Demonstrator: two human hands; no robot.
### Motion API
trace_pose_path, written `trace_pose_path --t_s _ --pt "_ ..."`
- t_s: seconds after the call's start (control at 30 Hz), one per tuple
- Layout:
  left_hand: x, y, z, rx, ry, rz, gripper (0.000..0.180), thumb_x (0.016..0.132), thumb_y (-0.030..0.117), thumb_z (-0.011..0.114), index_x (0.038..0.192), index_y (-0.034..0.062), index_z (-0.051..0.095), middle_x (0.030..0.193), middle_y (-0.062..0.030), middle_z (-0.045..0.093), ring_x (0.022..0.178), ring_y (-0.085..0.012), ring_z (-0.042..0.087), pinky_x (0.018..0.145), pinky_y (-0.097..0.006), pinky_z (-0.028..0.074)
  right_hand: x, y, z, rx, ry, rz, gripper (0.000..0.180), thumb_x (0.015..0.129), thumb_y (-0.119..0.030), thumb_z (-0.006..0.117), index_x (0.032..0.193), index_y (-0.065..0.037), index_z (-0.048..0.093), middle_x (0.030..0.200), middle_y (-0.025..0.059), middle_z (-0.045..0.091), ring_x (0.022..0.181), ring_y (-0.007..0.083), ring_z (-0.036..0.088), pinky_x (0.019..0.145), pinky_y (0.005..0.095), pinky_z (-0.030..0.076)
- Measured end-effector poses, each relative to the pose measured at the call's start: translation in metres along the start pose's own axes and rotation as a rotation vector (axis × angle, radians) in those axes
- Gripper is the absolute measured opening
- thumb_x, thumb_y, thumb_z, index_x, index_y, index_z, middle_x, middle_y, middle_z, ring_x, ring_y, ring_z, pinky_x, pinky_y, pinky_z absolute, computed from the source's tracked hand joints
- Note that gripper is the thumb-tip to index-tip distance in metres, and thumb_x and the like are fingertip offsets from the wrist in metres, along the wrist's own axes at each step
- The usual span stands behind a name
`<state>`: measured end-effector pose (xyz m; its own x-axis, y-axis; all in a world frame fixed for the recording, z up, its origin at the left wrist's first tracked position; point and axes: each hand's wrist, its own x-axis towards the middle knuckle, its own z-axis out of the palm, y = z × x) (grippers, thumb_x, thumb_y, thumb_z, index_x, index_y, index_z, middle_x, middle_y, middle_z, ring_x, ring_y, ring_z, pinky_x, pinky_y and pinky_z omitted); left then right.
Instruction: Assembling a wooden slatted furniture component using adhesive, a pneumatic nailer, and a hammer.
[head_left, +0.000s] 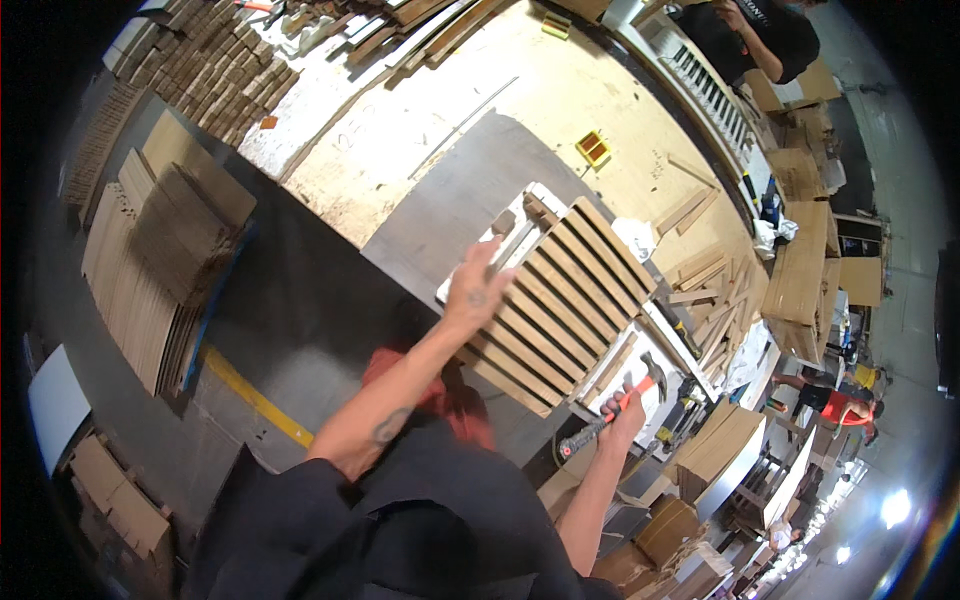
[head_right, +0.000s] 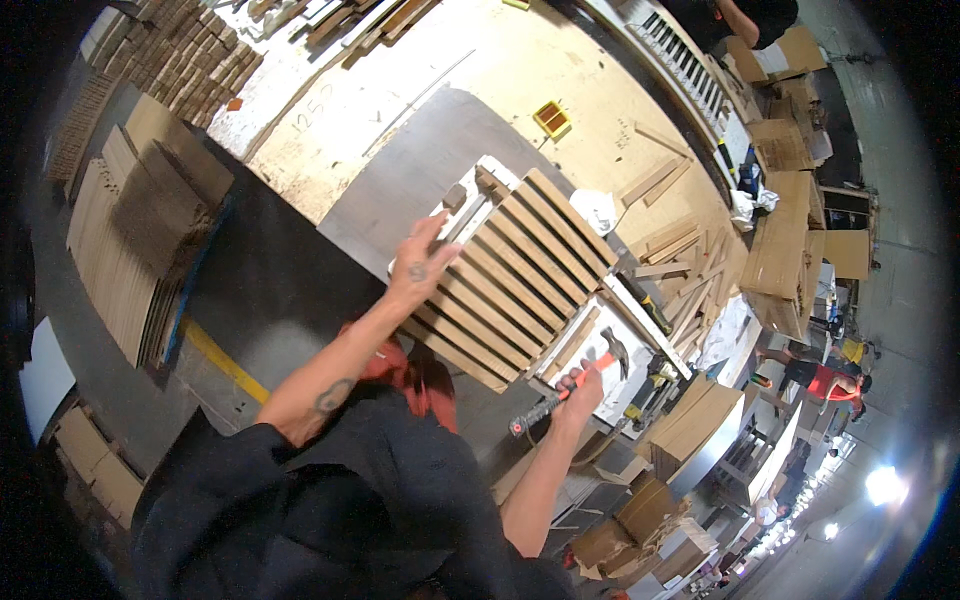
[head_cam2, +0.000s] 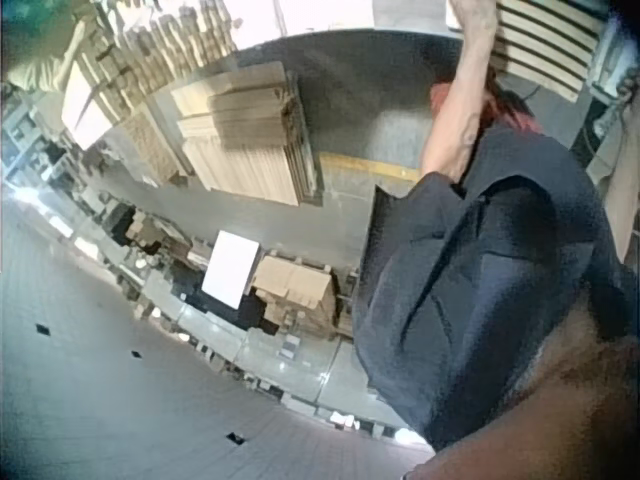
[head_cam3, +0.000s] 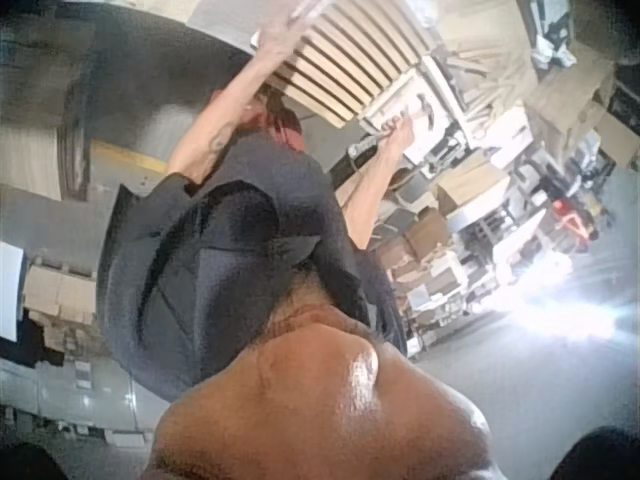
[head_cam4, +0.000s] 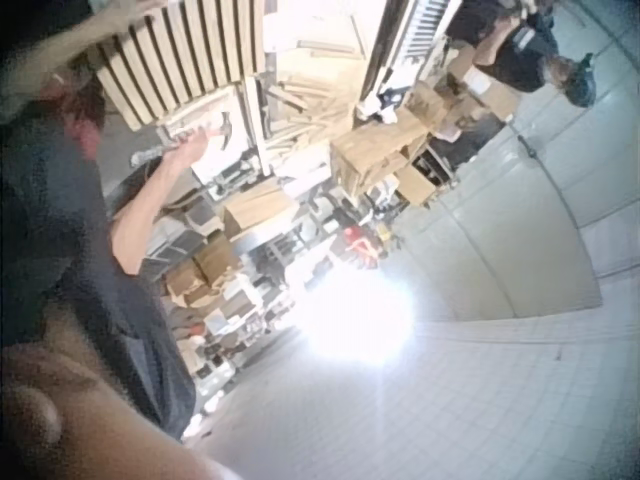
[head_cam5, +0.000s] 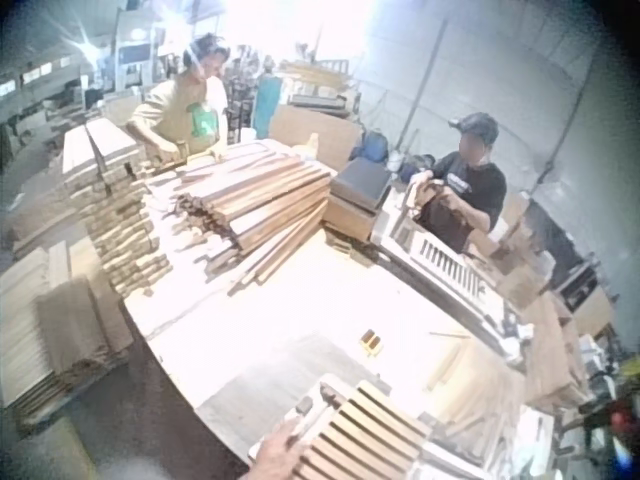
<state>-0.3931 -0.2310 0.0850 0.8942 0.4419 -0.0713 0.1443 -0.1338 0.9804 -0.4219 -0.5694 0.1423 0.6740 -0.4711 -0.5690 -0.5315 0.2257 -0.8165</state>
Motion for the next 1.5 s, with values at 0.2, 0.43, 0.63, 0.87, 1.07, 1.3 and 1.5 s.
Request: trace_pose_path --t_s 0.2,0.43,0.63,0.87,1.07,1.3,1.5 --pt "-0.071 -0.025 -0.065 0.046 0.130 -0.191 0.023 0.093 0.013 0.060 0.109 0.0013 0.070 0.092 -0.0188 0.068 0.084 -0.0327 0.067 0.078 -0.039 0.051 -0.076 0.027 -0.037 -0.146 0.023 0.075 0.032 0.102 -0.028 0.047 0.113 0.001 0.054 0.069 0.0035 0.050 0.051 0.0131 0.045 0.044 0.0279 0.035" --pt "-0.091 0.001 -0.043 0.229 -0.052 -0.101 0.042 0.087 0.017 0.069 0.126 0.0035 0.062 0.107 -0.0197 0.057 0.093 -0.0348 0.060 0.082 -0.041 0.050 -0.109 0.064 -0.031 -0.156 -0.155 0.206 0.030 0.102 -0.029 0.052 0.110 0.000 0.056 0.069 0.0057 0.054 0.049 0.0149 0.050 0.043 0.0276 0.039" --pt "-0.072 -0.006 -0.009 0.313 -0.067 0.020 0.040 0.086 0.019 0.070 0.121 0.0013 0.064 0.107 -0.0194 0.060 0.101 -0.0363 0.058 0.087 -0.043 0.048 -0.102 0.061 -0.013 -0.096 -0.114 0.109 0.037 0.103 -0.036 0.052 0.109 0.001 0.056 0.069 0.0053 0.054 0.049 0.0143 0.050 0.042 0.0272 0.039" --pt "-0.066 -0.017 0.010 0.356 0.097 0.090 0.032 0.085 0.020 0.072 0.109 0.0000 0.067 0.104 -0.0167 0.062 0.097 -0.0363 0.058 0.088 -0.045 0.046 -0.087 0.055 -0.001 -0.141 -0.114 0.117 0.034 0.104 -0.032 0.049 0.109 0.001 0.056 0.069 0.0047 0.053 0.050 0.0132 0.050 0.043 0.0264 0.039" --pt "-0.068 -0.016 0.014 0.337 0.104 0.065 0.033 0.086 0.023 0.071 0.108 -0.0008 0.066 0.103 -0.0175 0.062 0.101 -0.0372 0.057 0.091 -0.045 0.045 -0.091 0.059 -0.003 -0.044 0.019 0.100 0.030 0.102 -0.027 0.048 0.110 0.001 0.056 0.071 0.0059 0.052 0.050 0.0141 0.048 0.044 0.0276 0.038" --pt "-0.068 -0.009 0.011 0.319 0.092 0.022 0.031 0.085 0.024 0.071 0.106 0.0019 0.068 0.104 -0.0169 0.062 0.100 -0.0370 0.057 0.091 -0.045 0.046 -0.092 0.053 0.000 -0.099 0.017 0.152 0.032 0.101 -0.027 0.049 0.113 0.002 0.055 0.071 0.0055 0.051 0.050 0.0140 0.047 0.044 0.0274 0.038" --pt "-0.067 -0.015 0.009 0.298 0.129 0.035 0.032 0.084 0.024 0.071 0.107 0.0020 0.068 0.103 -0.0166 0.062 0.100 -0.0367 0.058 0.090 -0.045 0.047 -0.098 0.054 0.007 -0.130 -0.022 0.111 0.031 0.103 -0.026 0.047 0.114 0.002 0.054 0.071 0.0055 0.051 0.051 0.0137 0.047 0.045 0.0269 0.038"
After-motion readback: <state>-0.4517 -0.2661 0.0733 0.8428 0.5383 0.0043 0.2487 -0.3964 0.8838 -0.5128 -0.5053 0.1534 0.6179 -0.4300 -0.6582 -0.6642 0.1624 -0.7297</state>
